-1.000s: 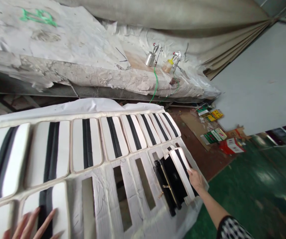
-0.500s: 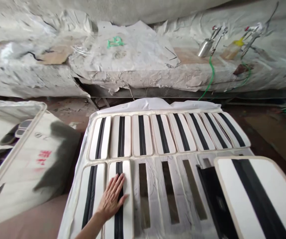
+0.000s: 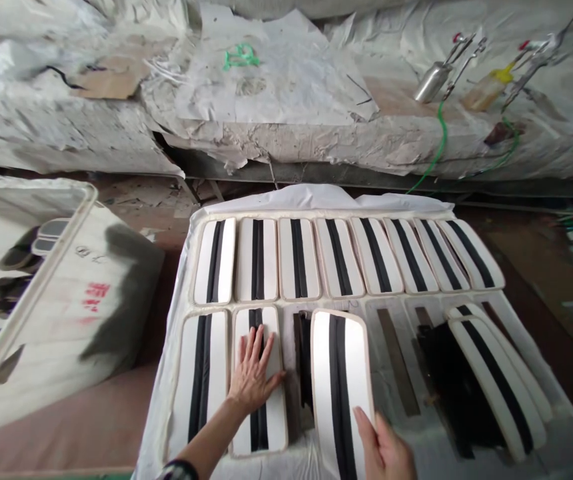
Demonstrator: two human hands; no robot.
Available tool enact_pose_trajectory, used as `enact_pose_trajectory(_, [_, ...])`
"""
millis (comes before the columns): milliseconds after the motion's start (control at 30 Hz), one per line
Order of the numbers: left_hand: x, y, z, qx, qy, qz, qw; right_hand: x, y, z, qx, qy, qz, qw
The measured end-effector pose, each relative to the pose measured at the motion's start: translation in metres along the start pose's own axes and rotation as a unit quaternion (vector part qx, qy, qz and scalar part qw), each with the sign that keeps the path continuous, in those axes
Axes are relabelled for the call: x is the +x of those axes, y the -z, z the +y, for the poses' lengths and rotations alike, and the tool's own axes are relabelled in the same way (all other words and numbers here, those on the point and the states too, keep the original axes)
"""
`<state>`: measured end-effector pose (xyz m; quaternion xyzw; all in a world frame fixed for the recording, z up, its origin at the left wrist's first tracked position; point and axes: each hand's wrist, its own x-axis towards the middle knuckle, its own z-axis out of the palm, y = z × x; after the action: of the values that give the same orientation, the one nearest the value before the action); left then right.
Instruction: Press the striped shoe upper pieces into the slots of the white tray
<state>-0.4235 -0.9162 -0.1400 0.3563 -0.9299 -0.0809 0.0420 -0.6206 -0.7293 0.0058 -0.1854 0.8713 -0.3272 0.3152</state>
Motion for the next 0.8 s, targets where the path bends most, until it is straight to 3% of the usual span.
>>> enact_pose_trajectory(167, [-0.004, -0.004, 0.007, 0.001, 0.042, 0.008, 0.999, 0.028, -0.032, 0.028, -0.021, -0.001, -0.045, 0.999])
enact_pose_trajectory(433, [-0.004, -0.013, 0.007, 0.022, 0.050, 0.014, 0.998, 0.103, -0.067, 0.041, 0.120, -0.064, -0.163, 0.977])
enact_pose_trajectory(800, [0.002, -0.012, 0.006, 0.064, 0.024, 0.080, 0.994, 0.115, -0.079, 0.051, 0.186, -0.064, -0.208, 0.958])
